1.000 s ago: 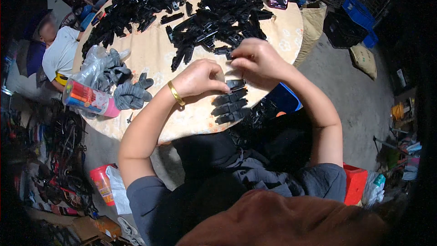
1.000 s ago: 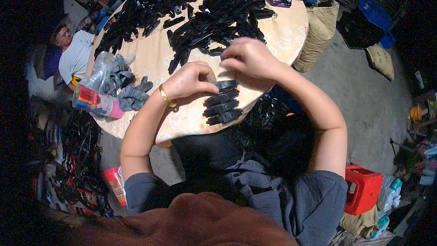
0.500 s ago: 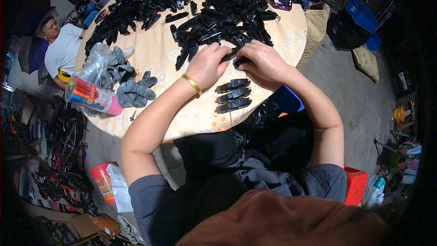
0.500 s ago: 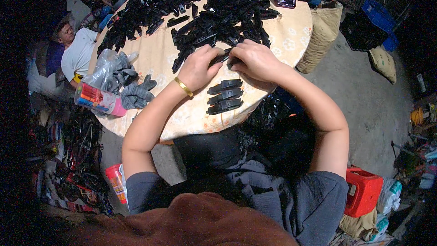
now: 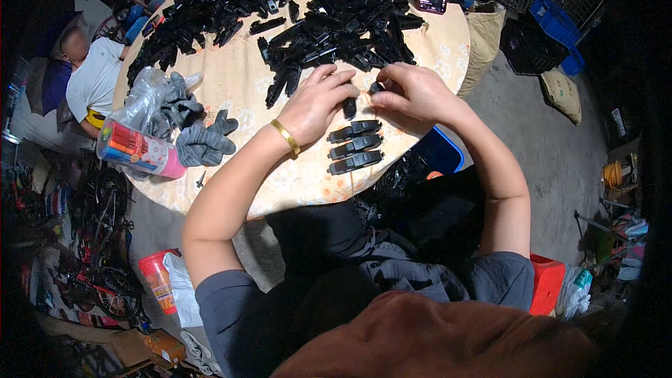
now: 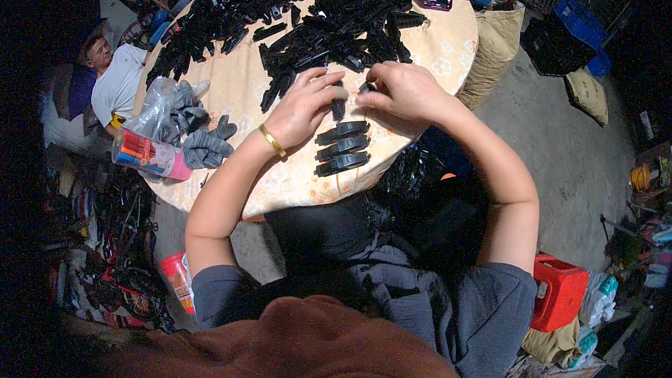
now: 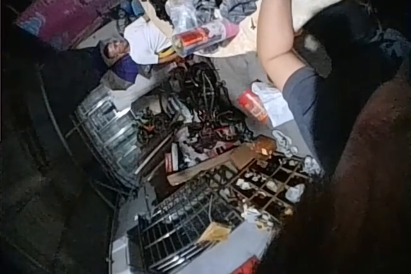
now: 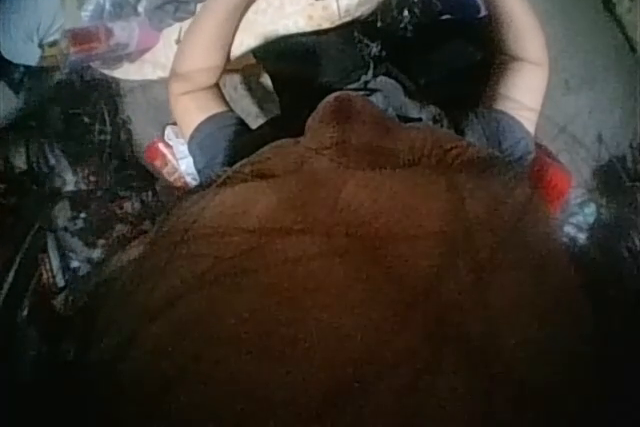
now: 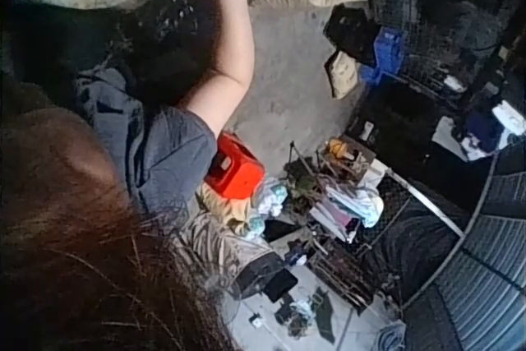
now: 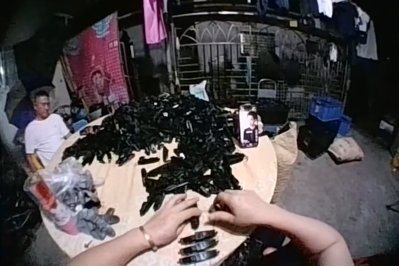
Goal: The person assembles small black plastic buckle components by hand, taking them from a pile on a table and fitting them together.
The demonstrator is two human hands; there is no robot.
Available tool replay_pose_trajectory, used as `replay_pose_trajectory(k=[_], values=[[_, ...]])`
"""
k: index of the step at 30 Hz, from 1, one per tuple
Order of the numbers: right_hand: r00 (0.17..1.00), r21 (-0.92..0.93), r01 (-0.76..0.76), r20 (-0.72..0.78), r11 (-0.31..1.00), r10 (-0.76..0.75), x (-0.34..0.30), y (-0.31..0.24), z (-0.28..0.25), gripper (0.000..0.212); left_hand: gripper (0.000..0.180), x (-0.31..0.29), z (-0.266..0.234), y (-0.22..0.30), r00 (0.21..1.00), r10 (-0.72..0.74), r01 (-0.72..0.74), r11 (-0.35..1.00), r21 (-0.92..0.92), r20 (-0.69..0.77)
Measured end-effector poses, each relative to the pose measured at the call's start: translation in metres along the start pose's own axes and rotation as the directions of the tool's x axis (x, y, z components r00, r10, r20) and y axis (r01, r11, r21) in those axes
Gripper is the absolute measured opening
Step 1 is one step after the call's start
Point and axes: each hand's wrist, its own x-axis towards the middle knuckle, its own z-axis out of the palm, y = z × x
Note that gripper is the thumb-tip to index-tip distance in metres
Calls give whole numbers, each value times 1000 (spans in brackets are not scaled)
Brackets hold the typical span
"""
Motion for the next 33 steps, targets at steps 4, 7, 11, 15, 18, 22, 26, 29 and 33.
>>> replay_pose_trajectory(k=[4, 7, 11, 15, 18, 22, 26, 29, 33], values=[[992, -1, 129, 14, 992, -129, 0, 3, 11, 30, 25, 1, -6, 6, 987, -139, 142, 989, -31, 77], [986, -36, 162, -34, 986, -163, 2, -1, 11, 25, 25, -3, -1, 14, 974, -224, 225, 974, -38, 31], [967, -1, 213, -142, 977, -211, 2, -5, 12, 21, 27, -3, -8, 18, 951, -303, 304, 953, -4, -67], [949, -73, 304, -66, 950, -309, 7, -10, 14, 22, 21, -3, -21, 9, 928, -363, 366, 930, -35, 81], [953, -90, 300, -19, 950, -303, 7, -14, 7, 18, 20, 1, -25, 13, 907, -398, 403, 915, -9, 141], [952, -127, 305, 25, 944, -304, 5, -14, 2, 16, 21, 3, -24, 13, 907, -399, 405, 914, -22, 137], [947, -98, 321, 10, 942, -322, 7, -16, 6, 15, 21, 3, -24, 11, 905, -400, 405, 914, -9, 147], [946, -85, 321, -10, 943, -323, 9, -17, 8, 17, 21, 2, -23, 9, 912, -385, 391, 920, -11, 140], [958, -35, 287, 36, 957, -286, 7, -14, 2, 19, 21, 2, -23, 11, 917, -380, 385, 923, -21, 118]])
